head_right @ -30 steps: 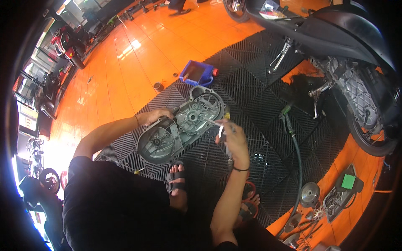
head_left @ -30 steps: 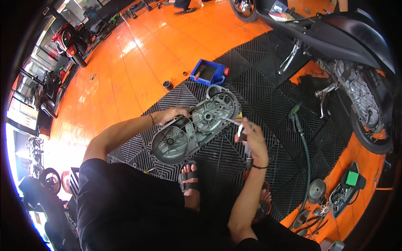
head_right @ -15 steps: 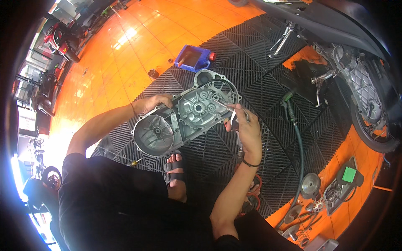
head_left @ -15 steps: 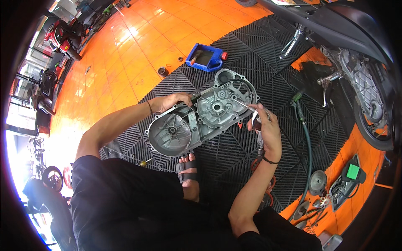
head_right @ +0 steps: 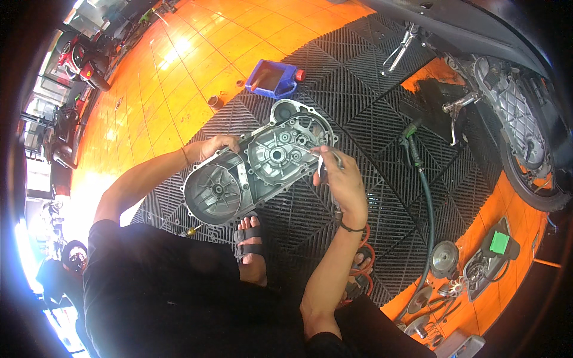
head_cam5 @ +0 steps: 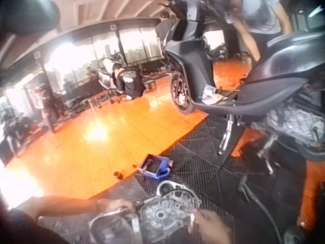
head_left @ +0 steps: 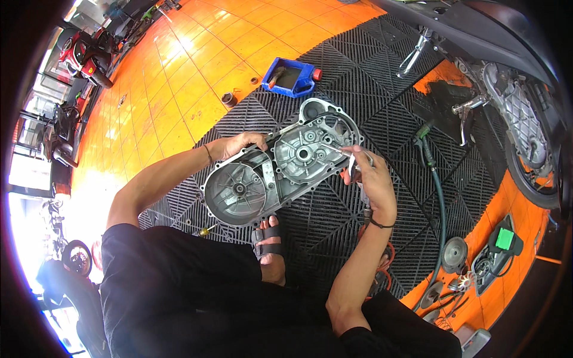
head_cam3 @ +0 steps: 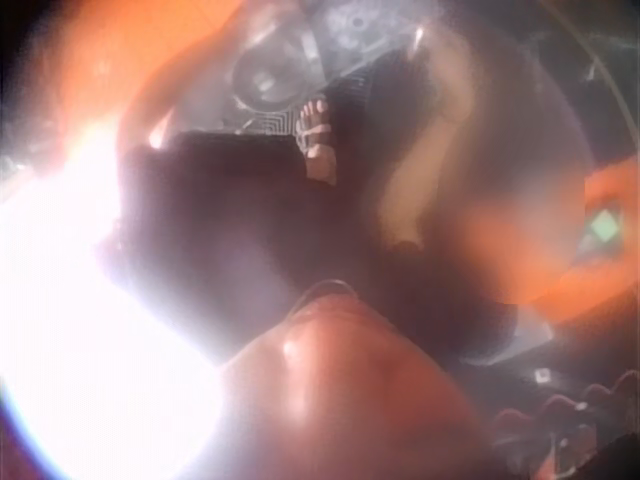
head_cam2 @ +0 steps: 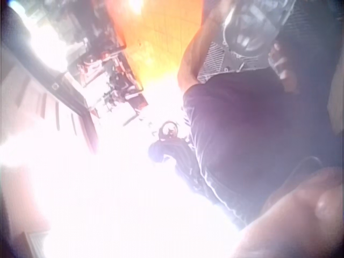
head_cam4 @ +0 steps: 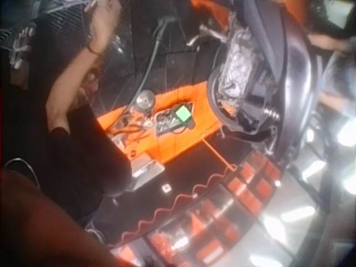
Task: The person cleans motorcycle engine components using an air nozzle and a brush. They blow dust out of a circular clutch housing and then use a small brush to clean the internal surfaces of a metal engine cover while sitting on a mat.
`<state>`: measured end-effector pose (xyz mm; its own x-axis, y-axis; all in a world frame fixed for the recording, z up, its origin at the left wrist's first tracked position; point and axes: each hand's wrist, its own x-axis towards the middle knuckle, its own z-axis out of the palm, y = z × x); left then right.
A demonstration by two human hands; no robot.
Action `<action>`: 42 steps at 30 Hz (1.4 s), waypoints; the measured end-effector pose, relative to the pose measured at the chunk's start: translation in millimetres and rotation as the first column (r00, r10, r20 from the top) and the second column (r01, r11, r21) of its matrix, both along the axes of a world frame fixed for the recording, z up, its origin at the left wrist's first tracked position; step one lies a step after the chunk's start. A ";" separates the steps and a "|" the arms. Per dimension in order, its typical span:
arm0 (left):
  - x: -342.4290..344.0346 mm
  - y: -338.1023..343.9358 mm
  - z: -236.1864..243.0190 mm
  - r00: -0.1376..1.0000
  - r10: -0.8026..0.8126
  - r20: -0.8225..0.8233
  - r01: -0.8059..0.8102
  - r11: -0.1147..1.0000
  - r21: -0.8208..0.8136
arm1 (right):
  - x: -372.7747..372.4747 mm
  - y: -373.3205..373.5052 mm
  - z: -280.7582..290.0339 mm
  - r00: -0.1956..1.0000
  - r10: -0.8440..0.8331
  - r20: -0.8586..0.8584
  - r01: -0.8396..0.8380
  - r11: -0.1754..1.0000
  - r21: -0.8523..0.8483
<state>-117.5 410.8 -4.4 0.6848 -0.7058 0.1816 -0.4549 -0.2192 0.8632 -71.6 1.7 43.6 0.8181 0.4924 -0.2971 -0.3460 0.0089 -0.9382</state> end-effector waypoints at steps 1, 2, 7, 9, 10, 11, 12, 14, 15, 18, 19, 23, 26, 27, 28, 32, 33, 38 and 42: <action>-2.9 0.9 0.5 0.996 0.038 -0.086 -0.032 0.997 0.071 | 1.1 2.5 -3.9 0.999 0.024 0.022 -0.022 0.998 -0.058; -2.6 -0.4 -0.8 0.995 0.039 -0.095 -0.033 0.998 0.059 | 0.0 5.8 -6.5 0.998 0.033 0.053 -0.029 0.996 -0.087; -4.1 -6.5 1.0 0.954 0.140 -0.265 -0.110 0.986 0.125 | -9.7 28.2 -19.8 0.986 0.083 0.145 -0.054 0.979 -0.199; -7.8 -12.3 7.8 0.898 0.223 -0.380 -0.172 0.971 0.164 | -15.2 36.5 -17.3 0.983 0.090 0.161 -0.051 0.972 -0.231; -7.7 -11.5 7.8 0.885 0.232 -0.404 -0.176 0.969 0.173 | -16.9 39.4 -18.5 0.981 0.102 0.166 -0.063 0.972 -0.225; -8.2 -11.3 8.4 0.871 0.242 -0.427 -0.180 0.967 0.182 | -18.3 42.1 -21.4 0.979 0.114 0.171 -0.075 0.973 -0.220; -7.6 -11.7 9.2 0.860 0.250 -0.445 -0.183 0.965 0.188 | -19.6 44.2 -23.3 0.976 0.124 0.179 -0.083 0.973 -0.217; -8.3 -12.6 10.4 0.840 0.262 -0.475 -0.202 0.964 0.174 | -21.2 52.0 -28.6 0.966 0.128 0.226 -0.057 0.954 -0.295; -8.3 -14.6 13.1 0.838 0.271 -0.473 -0.208 0.961 0.183 | -22.2 55.4 -33.1 0.958 0.131 0.255 -0.051 0.952 -0.300; -7.3 -23.2 21.7 0.782 0.357 -0.510 -0.246 0.930 0.275 | -25.7 62.7 -51.1 0.920 0.125 0.371 0.014 0.936 -0.351; -6.0 -27.9 26.3 0.684 0.402 -0.609 -0.278 0.915 0.292 | -26.6 64.2 -53.7 0.910 0.132 0.392 0.028 0.926 -0.378; -8.4 -14.0 20.6 0.955 0.178 -0.237 -0.090 0.936 0.340 | -30.0 67.6 -54.4 0.897 0.121 0.426 0.041 0.935 -0.352; -6.8 -25.2 26.2 0.869 0.278 -0.410 -0.145 0.934 0.325 | -24.4 64.4 -57.0 0.906 0.139 0.399 0.025 0.925 -0.379; -9.7 -24.6 27.6 0.872 0.276 -0.404 -0.145 0.935 0.325 | -24.9 64.9 -54.1 0.917 0.149 0.370 0.000 0.927 -0.375; -11.4 -18.4 23.3 0.930 0.212 -0.300 -0.110 0.939 0.325 | -26.8 64.4 -41.6 0.936 0.162 0.313 -0.044 0.935 -0.352; -9.6 -13.7 15.2 0.286 0.471 -0.834 -0.425 0.843 0.331 | -26.9 58.1 -21.1 0.961 0.187 0.206 -0.143 0.967 -0.213; -12.4 -6.5 13.3 0.442 0.453 -0.774 -0.377 0.877 0.298 | -27.3 58.7 -15.7 0.964 0.185 0.192 -0.155 0.974 -0.163; -16.1 -3.9 21.4 0.478 0.498 -0.723 -0.421 0.853 0.309 | -35.5 72.6 -3.7 0.958 0.174 0.230 -0.163 0.985 -0.064; -9.2 -30.5 30.4 0.133 0.600 -0.789 -0.456 0.744 0.488 | -45.2 91.6 -11.1 0.921 0.222 0.319 -0.182 0.972 -0.150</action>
